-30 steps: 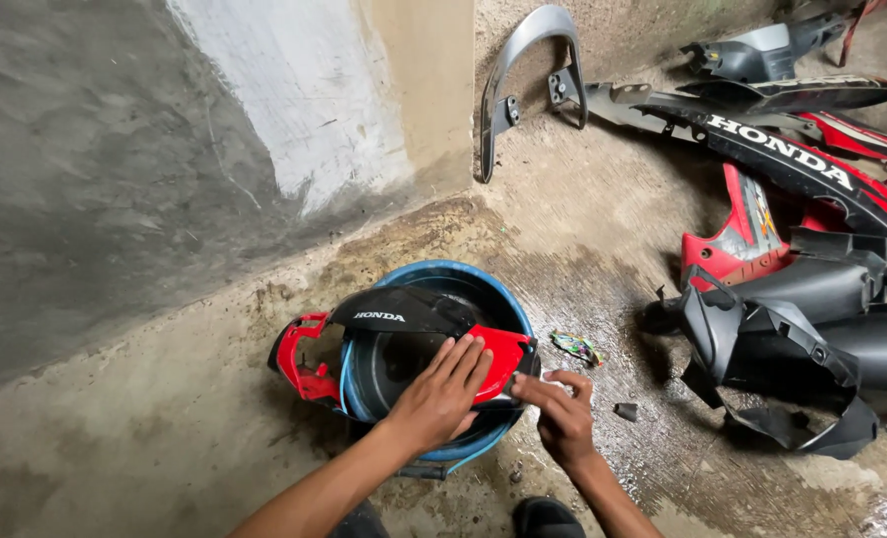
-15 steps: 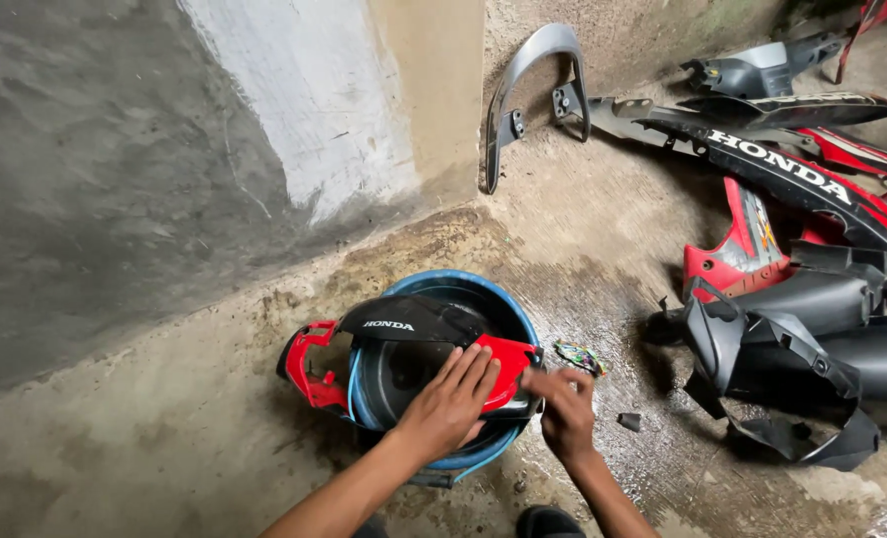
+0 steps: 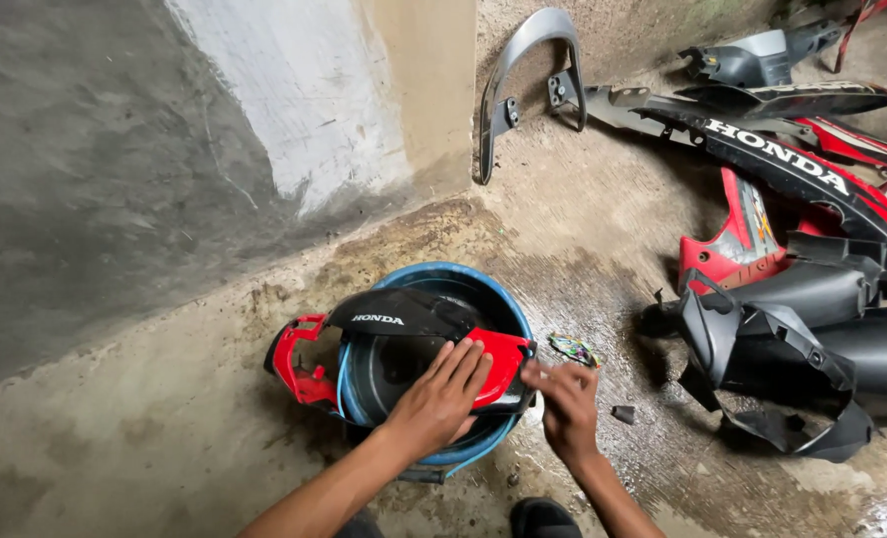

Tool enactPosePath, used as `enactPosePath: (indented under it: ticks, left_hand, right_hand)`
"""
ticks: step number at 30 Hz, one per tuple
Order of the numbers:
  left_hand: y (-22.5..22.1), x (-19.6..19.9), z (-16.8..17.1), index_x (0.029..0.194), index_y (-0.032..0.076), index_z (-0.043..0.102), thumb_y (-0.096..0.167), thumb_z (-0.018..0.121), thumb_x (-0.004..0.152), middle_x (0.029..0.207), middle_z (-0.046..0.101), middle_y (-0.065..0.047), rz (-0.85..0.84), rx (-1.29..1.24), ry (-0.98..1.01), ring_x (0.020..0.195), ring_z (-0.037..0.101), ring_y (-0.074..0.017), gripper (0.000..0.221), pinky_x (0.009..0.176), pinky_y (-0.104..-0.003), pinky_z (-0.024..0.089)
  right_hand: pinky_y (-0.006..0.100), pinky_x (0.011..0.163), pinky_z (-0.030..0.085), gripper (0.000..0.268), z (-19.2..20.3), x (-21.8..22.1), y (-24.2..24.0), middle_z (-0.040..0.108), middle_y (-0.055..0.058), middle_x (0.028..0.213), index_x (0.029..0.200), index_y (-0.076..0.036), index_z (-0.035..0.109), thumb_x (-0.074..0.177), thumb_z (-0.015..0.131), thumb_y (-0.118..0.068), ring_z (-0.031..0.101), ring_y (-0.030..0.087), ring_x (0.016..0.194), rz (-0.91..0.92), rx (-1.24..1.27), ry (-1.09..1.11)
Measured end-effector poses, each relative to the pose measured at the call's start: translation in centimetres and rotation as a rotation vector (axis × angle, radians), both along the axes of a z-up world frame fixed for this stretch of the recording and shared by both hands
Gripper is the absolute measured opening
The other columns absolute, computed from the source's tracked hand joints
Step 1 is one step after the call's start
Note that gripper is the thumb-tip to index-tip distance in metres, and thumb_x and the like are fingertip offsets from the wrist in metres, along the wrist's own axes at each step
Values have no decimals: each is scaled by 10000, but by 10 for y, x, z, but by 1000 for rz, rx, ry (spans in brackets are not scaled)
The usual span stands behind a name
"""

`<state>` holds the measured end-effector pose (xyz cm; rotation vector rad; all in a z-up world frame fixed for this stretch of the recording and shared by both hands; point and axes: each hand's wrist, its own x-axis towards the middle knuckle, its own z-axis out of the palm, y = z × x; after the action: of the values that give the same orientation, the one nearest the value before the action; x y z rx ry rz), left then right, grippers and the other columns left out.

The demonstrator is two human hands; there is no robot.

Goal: Washing a motorcycle fairing in a bucket of water by hand

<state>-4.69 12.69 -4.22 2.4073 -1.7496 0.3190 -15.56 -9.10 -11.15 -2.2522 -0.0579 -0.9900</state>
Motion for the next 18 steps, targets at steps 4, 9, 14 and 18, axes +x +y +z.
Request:
enactPosePath:
  ticks: [4, 9, 14, 18]
  left_hand:
    - [1, 1, 1, 1493, -70, 436, 365, 875, 692, 1529, 464, -275, 3, -14, -16, 1448, 415, -424, 1011, 1245, -532, 289]
    - [1, -1, -2, 1495, -63, 433, 371, 884, 676, 1540, 457, -275, 7, -15, 13, 1460, 404, -423, 1031, 1249, -526, 278]
    - [1, 1, 0, 1487, -66, 438, 368, 882, 675, 1522, 469, -280, -2, -19, 3, 1444, 421, -427, 1022, 1246, -530, 284]
    - [1, -1, 0, 1483, -70, 442, 361, 890, 658, 1518, 476, -286, 2, -23, 3, 1441, 426, -434, 1034, 1247, -530, 283]
  right_hand:
    - [345, 971, 376, 165, 21, 15, -3, 767, -21, 1089, 1070, -126, 737, 1012, 587, -92, 548, 216, 1039, -17, 47, 39]
    - [328, 870, 436, 443, -10, -23, 19, 743, -16, 1248, 1177, -170, 731, 882, 599, 133, 585, 204, 1015, 113, -56, -37]
    - [323, 863, 435, 225, -4, 3, 2, 771, -15, 1152, 1153, -164, 729, 981, 627, -61, 591, 199, 986, 46, -46, -73]
    - [358, 983, 412, 186, 22, 14, -2, 733, 6, 1122, 1139, -125, 734, 996, 615, -136, 525, 238, 1046, -14, -27, -13]
